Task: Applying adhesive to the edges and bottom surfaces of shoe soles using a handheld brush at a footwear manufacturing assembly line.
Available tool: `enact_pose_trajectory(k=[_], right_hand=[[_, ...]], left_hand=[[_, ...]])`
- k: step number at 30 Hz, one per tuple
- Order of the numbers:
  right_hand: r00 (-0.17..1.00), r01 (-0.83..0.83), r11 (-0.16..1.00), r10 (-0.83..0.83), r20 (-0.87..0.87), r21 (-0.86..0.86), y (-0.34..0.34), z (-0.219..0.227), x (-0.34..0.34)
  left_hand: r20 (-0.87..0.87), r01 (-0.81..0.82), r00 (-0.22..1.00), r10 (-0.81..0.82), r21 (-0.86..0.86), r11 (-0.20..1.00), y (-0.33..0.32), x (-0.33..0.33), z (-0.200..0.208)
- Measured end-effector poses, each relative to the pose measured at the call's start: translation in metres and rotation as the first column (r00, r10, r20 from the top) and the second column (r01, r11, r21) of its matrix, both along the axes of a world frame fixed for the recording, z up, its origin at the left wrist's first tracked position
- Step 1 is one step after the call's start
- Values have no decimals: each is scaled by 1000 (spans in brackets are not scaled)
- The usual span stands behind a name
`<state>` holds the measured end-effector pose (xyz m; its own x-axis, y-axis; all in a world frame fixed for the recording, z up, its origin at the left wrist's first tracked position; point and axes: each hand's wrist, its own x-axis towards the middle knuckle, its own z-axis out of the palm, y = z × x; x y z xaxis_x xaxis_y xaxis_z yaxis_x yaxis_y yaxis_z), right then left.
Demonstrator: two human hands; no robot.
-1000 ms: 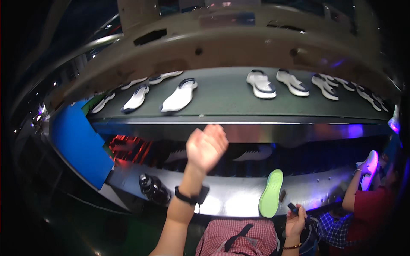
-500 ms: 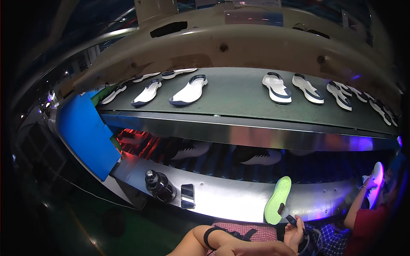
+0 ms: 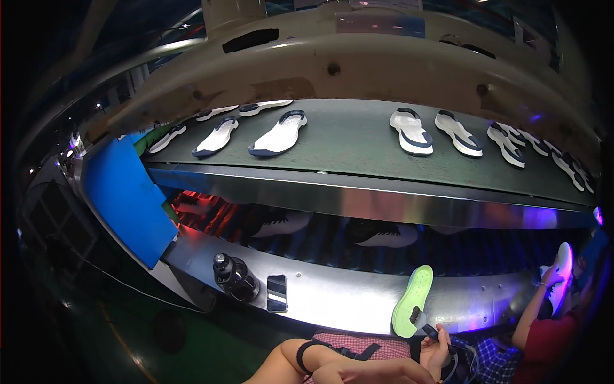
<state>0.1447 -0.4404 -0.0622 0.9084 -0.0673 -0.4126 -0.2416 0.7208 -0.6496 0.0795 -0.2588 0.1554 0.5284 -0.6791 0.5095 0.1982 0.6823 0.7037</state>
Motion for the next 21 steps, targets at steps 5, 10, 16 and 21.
enact_pose_trajectory(k=[5,10,16,21], right_hand=[[1000,-1,1000,1,20,6,-1,1,-2],[1000,0,1000,0,28,-4,-5,-5,-2],[1000,-2,1000,2,-1,-14,-2,3,-4],[1000,-5,999,6,5,-44,-2,4,-5]], left_hand=[[2,0,1000,0,1,1000,-2,1,0],[5,1,1000,-1,2,1000,-2,3,0],[18,-5,1000,4,20,1000,-3,3,1],[29,-16,999,16,28,999,-4,1,1]])
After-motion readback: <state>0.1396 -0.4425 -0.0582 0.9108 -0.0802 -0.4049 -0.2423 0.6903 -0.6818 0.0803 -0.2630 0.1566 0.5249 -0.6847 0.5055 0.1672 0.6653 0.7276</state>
